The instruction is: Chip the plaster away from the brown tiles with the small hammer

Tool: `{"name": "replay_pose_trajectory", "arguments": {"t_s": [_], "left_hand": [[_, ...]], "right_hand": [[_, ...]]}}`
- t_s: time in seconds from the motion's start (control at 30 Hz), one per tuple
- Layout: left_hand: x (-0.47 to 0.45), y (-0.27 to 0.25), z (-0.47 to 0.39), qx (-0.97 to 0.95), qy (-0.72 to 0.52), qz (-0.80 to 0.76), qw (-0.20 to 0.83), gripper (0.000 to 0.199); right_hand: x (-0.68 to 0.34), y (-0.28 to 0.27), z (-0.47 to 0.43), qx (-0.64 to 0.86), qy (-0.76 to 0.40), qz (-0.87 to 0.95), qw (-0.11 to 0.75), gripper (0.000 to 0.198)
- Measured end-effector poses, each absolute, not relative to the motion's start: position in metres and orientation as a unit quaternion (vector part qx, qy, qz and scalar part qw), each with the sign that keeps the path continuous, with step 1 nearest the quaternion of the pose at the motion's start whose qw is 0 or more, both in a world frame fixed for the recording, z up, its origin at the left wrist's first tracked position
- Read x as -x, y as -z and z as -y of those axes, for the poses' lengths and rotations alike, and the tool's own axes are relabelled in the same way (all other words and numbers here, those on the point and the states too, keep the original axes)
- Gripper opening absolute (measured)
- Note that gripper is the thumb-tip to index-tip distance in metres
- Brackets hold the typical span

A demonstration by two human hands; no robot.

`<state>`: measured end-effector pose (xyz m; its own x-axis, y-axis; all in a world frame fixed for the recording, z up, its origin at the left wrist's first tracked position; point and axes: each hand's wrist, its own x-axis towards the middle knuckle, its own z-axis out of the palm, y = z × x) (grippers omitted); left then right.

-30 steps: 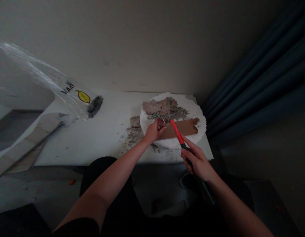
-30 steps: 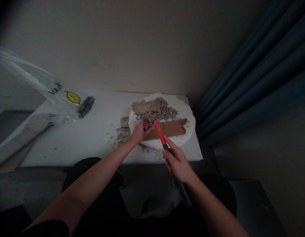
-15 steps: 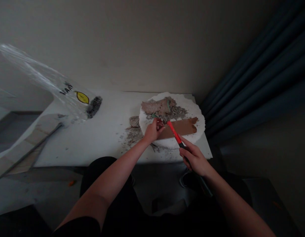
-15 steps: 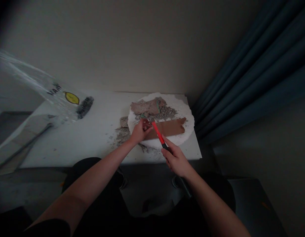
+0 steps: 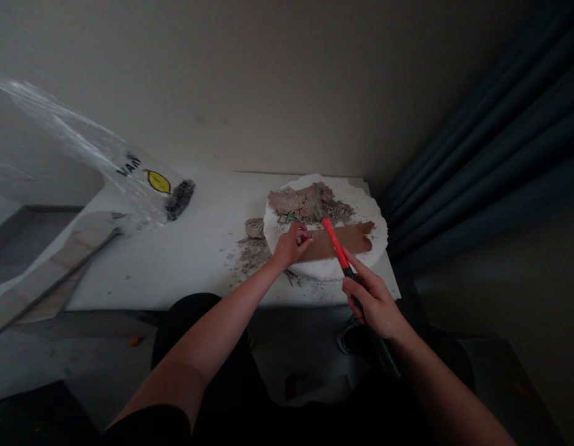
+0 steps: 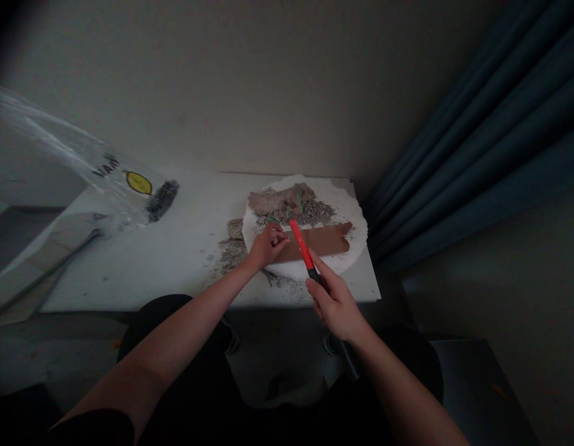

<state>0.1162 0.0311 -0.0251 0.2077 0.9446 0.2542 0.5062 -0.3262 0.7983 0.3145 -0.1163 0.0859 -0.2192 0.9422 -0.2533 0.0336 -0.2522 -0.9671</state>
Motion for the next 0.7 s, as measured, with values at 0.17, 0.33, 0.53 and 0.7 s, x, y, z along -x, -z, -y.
{"name": "replay_pose_trajectory", "arguments": {"t_s": [0.17, 0.33, 0.53, 0.7], "left_hand": [[-0.1158, 0.028, -0.0319, -0.723, -0.384, -0.5, 0.282, 0.036], [-0.1164, 0.0284, -0.0319, -0.73, -0.375, -0.501, 0.276, 0.031], [-0.1171, 0.0298, -0.0318, -0.719, -0.401, -0.498, 0.272, 0.047], [-0.1166, 0.0292, -0.0327, -0.715, -0.402, -0.485, 0.303, 0.042]], "right_hand": [[-0.3145, -0.0798, 0.1155, 0.508, -0.631, 0.476, 0.344, 0.07], [-0.3136, -0.0833, 0.1177, 0.492, -0.621, 0.487, 0.367, 0.068], [-0.3132, -0.0796, 0.1185, 0.506, -0.631, 0.479, 0.341, 0.068], [-0.3139, -0.0794, 0.1182, 0.495, -0.622, 0.488, 0.362, 0.069]]}}
